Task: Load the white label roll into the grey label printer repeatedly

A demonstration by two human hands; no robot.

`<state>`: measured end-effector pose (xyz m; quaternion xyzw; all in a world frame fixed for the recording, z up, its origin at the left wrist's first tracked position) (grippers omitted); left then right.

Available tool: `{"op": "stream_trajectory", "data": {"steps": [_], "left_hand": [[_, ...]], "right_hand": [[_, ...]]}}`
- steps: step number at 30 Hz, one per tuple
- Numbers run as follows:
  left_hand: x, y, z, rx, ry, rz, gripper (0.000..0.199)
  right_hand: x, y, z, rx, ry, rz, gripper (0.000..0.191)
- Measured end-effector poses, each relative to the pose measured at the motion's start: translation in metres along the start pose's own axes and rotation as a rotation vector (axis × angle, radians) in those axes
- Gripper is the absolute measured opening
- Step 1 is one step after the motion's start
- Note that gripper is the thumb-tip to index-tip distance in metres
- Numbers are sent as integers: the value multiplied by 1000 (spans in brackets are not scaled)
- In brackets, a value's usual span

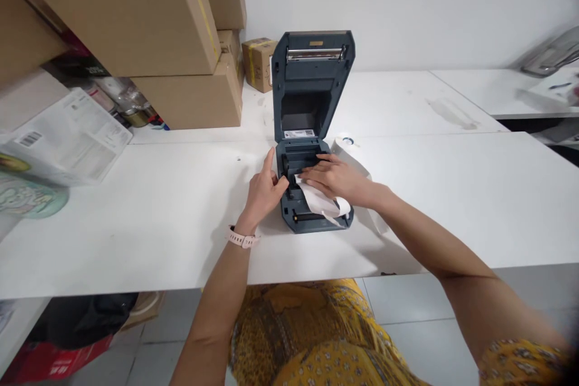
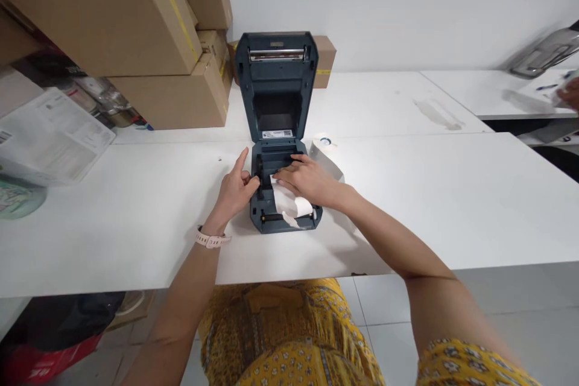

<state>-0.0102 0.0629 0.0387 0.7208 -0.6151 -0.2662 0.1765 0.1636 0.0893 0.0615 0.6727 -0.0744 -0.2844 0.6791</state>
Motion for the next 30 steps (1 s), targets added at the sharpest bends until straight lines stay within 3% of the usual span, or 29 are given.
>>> {"op": "stream_trajectory", "data": {"steps": [7, 13, 22, 30], "left_hand": [[1, 0, 1, 24, 15, -5, 84], [1, -1, 4, 37, 21, -22, 83], [2, -7, 12, 27, 72, -38, 71], [4, -7, 12, 2, 151, -10, 68]], "right_hand": [[41, 12, 46, -1, -145, -151, 40], [49, 6, 69, 105, -231, -242, 42], [65, -9, 85, 126, -314, -350, 42], [63, -3, 89, 102, -311, -425, 33]]}}
Point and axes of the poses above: each hand's wrist, its own x-axis away from the middle knuckle, its own y-axis out of the back of the hand, z = x × y, the point moved 6 cm from there along -x, towards the middle knuckle, and after that the axes turned 5 degrees about -z, right-handed, at the moved point
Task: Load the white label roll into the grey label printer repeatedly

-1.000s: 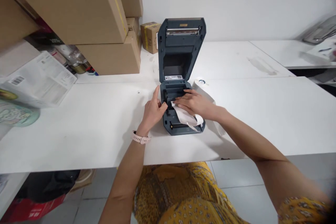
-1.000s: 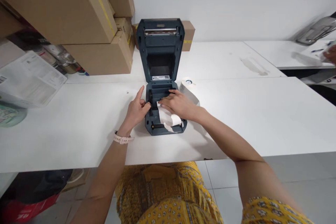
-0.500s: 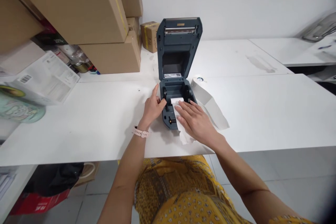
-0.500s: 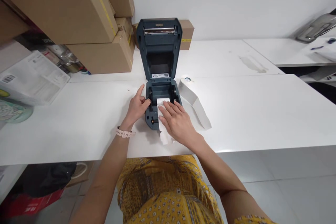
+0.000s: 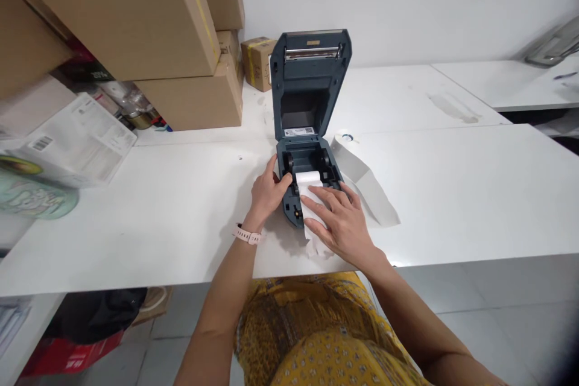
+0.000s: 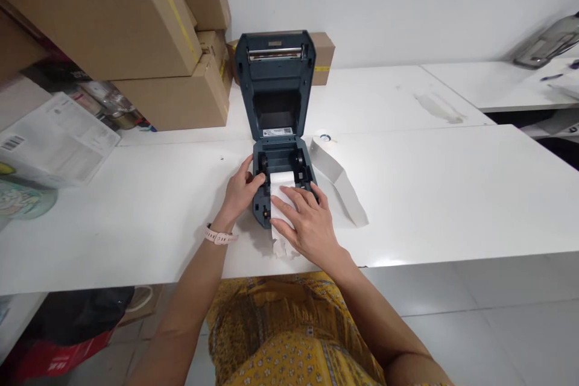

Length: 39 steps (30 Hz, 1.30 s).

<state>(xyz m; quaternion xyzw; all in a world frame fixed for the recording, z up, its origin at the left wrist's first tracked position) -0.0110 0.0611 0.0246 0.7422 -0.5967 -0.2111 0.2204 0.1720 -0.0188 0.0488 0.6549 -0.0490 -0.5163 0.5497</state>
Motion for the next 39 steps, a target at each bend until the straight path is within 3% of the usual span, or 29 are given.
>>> {"op": "stream_trajectory", "data": {"steps": [7, 20, 27, 31, 34, 36, 39], "left_hand": [[1, -1, 1, 6, 28, 21, 69], [-1, -5, 5, 114, 47, 37, 69], [3, -8, 6, 212, 10, 84, 69], [5, -8, 8, 190, 19, 65, 68], [-1, 2, 8, 96, 37, -18, 70], [-4, 17, 1, 42, 31, -160, 65], [5, 40, -26, 43, -91, -401, 40]], "right_hand": [[1, 2, -1, -41, -34, -79, 26], [11, 1, -7, -121, -53, -72, 29], [14, 3, -11, -197, -44, -182, 28], [16, 1, -15, -274, -75, -150, 29], [16, 14, -25, -455, -89, -117, 31], [15, 30, -41, -584, -137, -117, 33], [10, 59, -74, -624, -240, -197, 34]]}}
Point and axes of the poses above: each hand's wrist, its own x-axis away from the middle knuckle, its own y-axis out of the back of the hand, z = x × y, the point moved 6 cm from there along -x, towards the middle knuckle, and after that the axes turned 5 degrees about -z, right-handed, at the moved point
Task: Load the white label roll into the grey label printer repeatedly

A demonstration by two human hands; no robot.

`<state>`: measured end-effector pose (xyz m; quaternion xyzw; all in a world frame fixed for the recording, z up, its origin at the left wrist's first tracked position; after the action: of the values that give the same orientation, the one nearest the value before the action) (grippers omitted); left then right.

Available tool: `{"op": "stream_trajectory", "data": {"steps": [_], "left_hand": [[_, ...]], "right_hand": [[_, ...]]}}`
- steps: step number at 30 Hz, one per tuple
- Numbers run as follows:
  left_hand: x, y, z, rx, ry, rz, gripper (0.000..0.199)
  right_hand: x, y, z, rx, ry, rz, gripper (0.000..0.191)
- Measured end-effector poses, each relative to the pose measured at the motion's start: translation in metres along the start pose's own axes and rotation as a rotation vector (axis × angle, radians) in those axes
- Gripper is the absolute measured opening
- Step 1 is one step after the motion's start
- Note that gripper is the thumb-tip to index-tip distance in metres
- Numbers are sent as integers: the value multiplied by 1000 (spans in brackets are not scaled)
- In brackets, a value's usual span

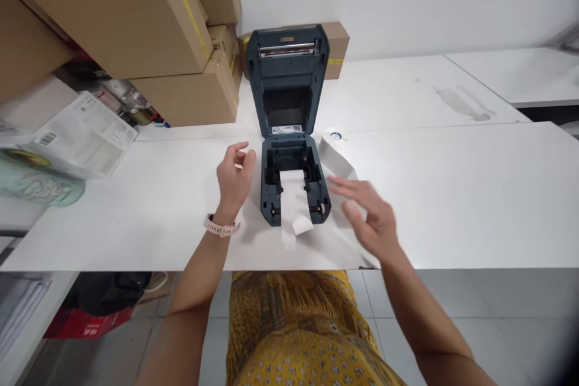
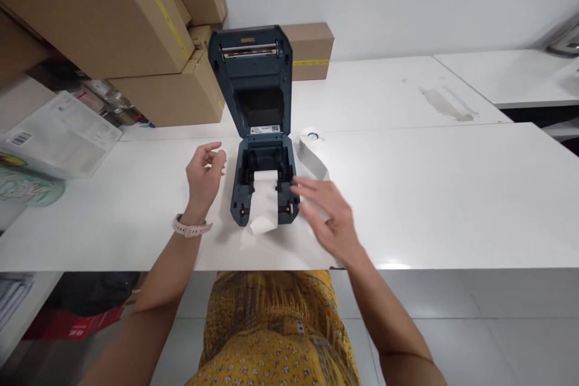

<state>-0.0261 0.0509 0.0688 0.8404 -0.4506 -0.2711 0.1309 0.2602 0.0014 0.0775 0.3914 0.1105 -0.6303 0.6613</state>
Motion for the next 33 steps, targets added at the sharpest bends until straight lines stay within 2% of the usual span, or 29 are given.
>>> {"op": "stream_trajectory", "data": {"steps": [1, 2, 3, 5, 7, 9, 11, 15, 17, 18, 20, 23, 26, 28, 31, 32, 33], "left_hand": [[6, 5, -13, 13, -75, -34, 33], [15, 6, -26, 20, -167, -20, 31], [27, 3, -38, 10, -266, 57, 33], [59, -10, -53, -29, -469, 310, 39], [91, -22, -54, -133, -640, 524, 53], [110, -28, -45, -250, -725, 593, 66], [119, -29, -36, -309, -764, 599, 69], [130, -25, -34, -316, -802, 538, 65], [140, -21, -36, -310, -824, 488, 65], [145, -19, -37, -309, -836, 465, 65], [156, -14, -37, -312, -857, 424, 64], [168, -8, -36, -299, -872, 390, 58], [175, 7, -41, -161, -873, 306, 43], [172, 27, -48, -23, -844, 109, 40], [156, 65, -57, 146, -743, -364, 45], [146, 72, -59, 175, -691, -465, 45], [134, 74, -60, 194, -635, -488, 45]], "right_hand": [[-5, 12, -3, 14, -10, -44, 33], [-9, 21, -5, 30, -18, -85, 31], [-13, 28, -7, 44, -23, -118, 30], [-20, 35, -10, 71, -24, -160, 28], [-32, 34, -12, 96, -17, -170, 29], [-54, 29, -15, 118, 2, -152, 37], [-91, 20, -23, 122, 28, -112, 49], [-196, -4, -49, 50, 21, -87, 66], [-244, -18, -63, -34, -90, -95, 70], [-260, -27, -70, -96, -190, -59, 73], [-273, -43, -73, -229, -320, 14, 80], [-251, -47, -56, -388, -285, 16, 89], [-193, -40, -35, -454, -232, 14, 92], [-147, -40, -26, -451, -233, 83, 89], [-86, -46, -17, -342, -123, 173, 76], [-71, -49, -16, -287, -80, 182, 71], [-57, -52, -17, -240, -49, 179, 67]]}}
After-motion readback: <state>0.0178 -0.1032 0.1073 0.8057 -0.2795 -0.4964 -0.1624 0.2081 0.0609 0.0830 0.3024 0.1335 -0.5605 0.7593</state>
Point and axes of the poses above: each hand's wrist, its own x-axis away from the middle knuckle, its own y-axis out of the back of the hand, z = x × y, the point moved 6 cm from there along -x, towards the middle knuckle, and after that the axes turned 5 degrees about -z, right-handed, at the moved point
